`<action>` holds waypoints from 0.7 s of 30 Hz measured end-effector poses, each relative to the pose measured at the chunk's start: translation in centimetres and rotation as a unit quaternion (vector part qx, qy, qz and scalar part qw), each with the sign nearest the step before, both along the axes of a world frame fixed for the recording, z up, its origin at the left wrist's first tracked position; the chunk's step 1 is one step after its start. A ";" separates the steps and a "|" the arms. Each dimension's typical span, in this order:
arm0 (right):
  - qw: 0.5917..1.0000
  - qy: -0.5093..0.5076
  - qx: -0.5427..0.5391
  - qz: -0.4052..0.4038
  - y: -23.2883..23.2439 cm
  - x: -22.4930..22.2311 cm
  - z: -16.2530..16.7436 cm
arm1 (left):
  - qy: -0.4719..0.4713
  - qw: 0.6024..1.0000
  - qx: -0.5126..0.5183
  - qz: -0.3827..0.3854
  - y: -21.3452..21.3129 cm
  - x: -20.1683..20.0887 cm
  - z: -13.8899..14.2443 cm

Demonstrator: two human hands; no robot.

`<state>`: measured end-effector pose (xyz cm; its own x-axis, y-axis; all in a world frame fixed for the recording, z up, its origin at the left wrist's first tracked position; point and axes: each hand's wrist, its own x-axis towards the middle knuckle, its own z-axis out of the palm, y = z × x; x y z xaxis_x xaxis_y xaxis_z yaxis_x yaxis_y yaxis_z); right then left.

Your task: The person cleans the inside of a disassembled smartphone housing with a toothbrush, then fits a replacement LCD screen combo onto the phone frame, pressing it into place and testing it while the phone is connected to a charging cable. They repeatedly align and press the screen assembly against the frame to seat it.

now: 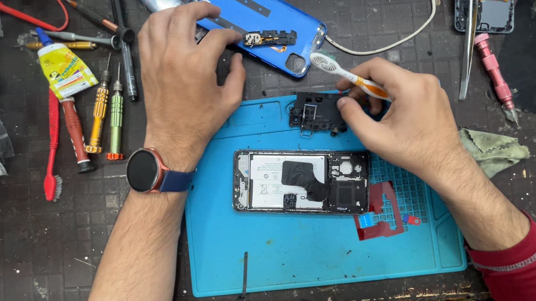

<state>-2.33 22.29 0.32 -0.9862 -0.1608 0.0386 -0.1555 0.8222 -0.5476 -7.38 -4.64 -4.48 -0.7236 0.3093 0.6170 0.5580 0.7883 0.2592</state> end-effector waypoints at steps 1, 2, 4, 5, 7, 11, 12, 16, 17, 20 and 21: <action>1.000 -0.018 -0.016 -0.014 0.1 0.0 0.0 | 0.002 1.000 -0.007 0.002 0.0 0.0 -0.1; 0.999 -0.022 -0.030 -0.012 0.2 0.0 0.1 | 0.001 1.000 -0.011 0.003 0.0 -0.1 -0.2; 0.998 -0.030 -0.057 -0.007 0.4 -0.1 0.0 | 0.000 1.000 -0.019 0.006 0.0 -0.2 -0.4; 0.997 -0.032 -0.072 -0.005 0.6 -0.1 0.0 | -0.001 1.000 -0.018 0.003 0.1 -0.1 -0.4; 0.994 -0.035 -0.103 -0.002 0.9 -0.2 0.0 | -0.005 1.000 -0.016 -0.004 0.2 0.0 -0.5; 0.981 -0.071 -0.179 -0.023 1.6 -0.6 -0.1 | -0.014 1.000 0.000 -0.028 0.8 0.3 -0.5; 0.979 -0.074 -0.188 -0.027 1.8 -0.6 -0.1 | -0.017 0.999 0.005 -0.034 0.8 0.4 -0.4; 0.972 -0.069 -0.219 -0.051 2.5 -0.8 -0.5 | -0.029 0.998 0.021 -0.056 1.4 1.1 0.0; 0.972 -0.053 -0.221 -0.060 2.6 -0.8 -0.7 | -0.030 0.997 0.019 -0.062 1.6 1.2 0.2; 0.968 -0.014 -0.233 -0.089 2.8 -1.1 -1.3 | -0.032 0.996 0.010 -0.080 1.9 1.5 0.5; 0.965 -0.008 -0.242 -0.100 2.9 -1.2 -1.4 | -0.030 0.996 0.007 -0.085 2.0 1.6 0.5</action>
